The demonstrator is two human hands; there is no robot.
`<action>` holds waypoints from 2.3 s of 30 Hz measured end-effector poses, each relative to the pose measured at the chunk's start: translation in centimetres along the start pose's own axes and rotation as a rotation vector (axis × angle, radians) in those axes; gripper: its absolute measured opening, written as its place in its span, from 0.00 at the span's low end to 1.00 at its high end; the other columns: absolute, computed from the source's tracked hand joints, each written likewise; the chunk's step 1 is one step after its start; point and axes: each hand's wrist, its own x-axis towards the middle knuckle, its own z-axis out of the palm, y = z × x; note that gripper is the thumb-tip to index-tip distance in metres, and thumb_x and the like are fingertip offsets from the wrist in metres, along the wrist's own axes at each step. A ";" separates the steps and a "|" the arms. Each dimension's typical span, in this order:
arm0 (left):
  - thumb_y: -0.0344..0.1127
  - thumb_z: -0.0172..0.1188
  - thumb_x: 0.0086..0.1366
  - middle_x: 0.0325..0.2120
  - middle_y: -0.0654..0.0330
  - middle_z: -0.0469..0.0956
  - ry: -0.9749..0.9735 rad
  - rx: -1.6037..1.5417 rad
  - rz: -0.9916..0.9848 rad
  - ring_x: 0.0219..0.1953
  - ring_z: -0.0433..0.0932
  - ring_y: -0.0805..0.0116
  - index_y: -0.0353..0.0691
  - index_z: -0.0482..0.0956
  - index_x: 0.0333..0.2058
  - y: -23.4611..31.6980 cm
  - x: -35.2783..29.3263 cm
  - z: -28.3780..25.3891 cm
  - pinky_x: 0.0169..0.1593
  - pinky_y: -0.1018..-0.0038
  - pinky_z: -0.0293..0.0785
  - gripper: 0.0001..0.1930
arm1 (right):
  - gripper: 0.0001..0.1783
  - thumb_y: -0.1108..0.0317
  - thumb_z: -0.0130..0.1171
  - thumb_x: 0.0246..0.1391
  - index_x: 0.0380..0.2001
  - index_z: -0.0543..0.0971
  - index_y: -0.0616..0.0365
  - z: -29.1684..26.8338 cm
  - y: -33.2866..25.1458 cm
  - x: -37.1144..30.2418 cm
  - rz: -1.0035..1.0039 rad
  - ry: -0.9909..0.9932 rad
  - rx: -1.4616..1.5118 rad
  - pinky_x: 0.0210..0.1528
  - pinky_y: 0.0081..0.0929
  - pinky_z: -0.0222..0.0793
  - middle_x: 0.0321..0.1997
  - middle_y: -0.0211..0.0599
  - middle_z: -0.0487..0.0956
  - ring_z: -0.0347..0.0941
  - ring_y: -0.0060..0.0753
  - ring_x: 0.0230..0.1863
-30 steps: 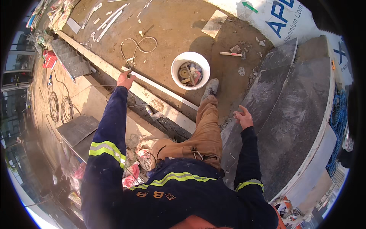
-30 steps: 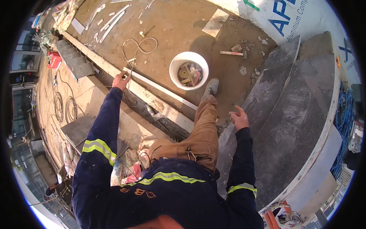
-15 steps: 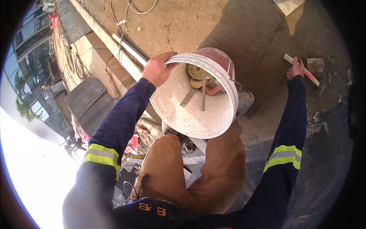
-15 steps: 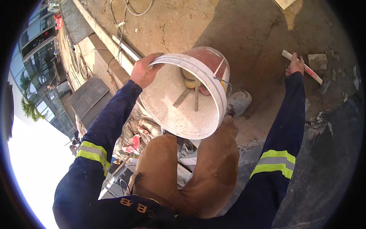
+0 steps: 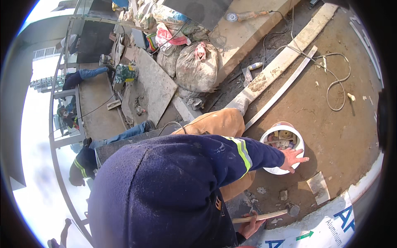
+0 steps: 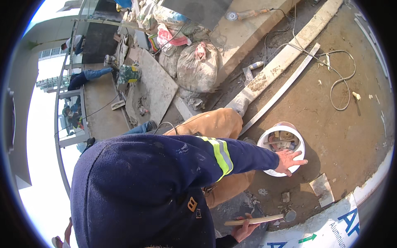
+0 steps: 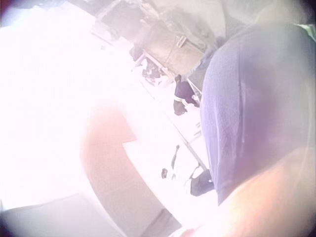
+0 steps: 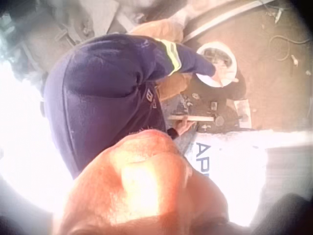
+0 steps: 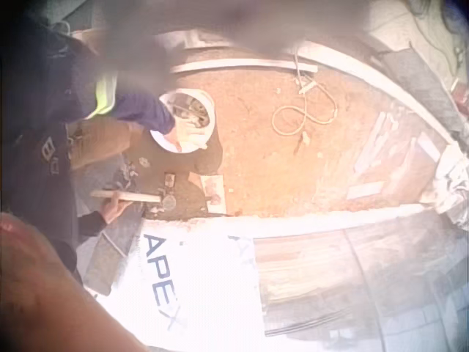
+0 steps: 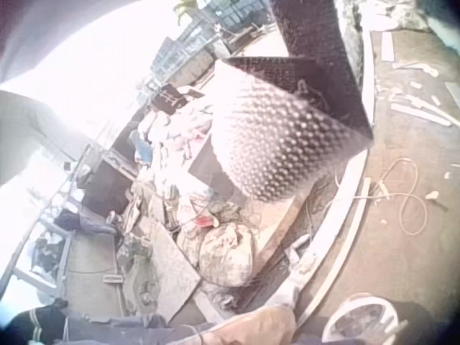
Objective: The person scoops mortar from a bucket and applies it to a curved concrete ledge using a trowel. They smooth the mortar along the edge and occasionally use a straight metal bar to level the surface. Another worker is visible nearby working on the same ledge.
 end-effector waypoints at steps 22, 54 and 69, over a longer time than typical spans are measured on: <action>0.45 0.57 0.59 0.45 0.46 0.63 2.605 -0.212 -1.379 0.47 0.66 0.49 0.40 0.51 0.63 -12.8 -91.5 -20.4 0.52 0.63 0.63 0.37 | 0.16 0.62 0.55 0.51 0.37 0.68 0.62 78.4 5.3 -25.0 -0.636 -1.465 -1.435 0.21 0.24 0.61 0.20 0.30 0.63 0.61 0.24 0.18; 0.37 0.60 0.55 0.47 0.50 0.64 2.755 -0.479 -2.029 0.47 0.68 0.54 0.35 0.62 0.58 -30.3 -156.1 -3.4 0.51 0.66 0.66 0.32 | 0.21 0.44 0.44 0.60 0.31 0.63 0.53 93.0 102.8 -112.7 0.703 -2.007 -1.689 0.14 0.30 0.59 0.17 0.30 0.61 0.58 0.29 0.12; 0.37 0.58 0.59 0.50 0.49 0.61 2.793 -0.678 -2.597 0.51 0.67 0.51 0.35 0.64 0.56 -39.2 -190.6 12.0 0.52 0.66 0.66 0.27 | 0.19 0.50 0.42 0.63 0.30 0.65 0.55 89.3 138.0 -127.9 0.621 -2.462 -2.920 0.11 0.23 0.58 0.16 0.29 0.63 0.59 0.23 0.10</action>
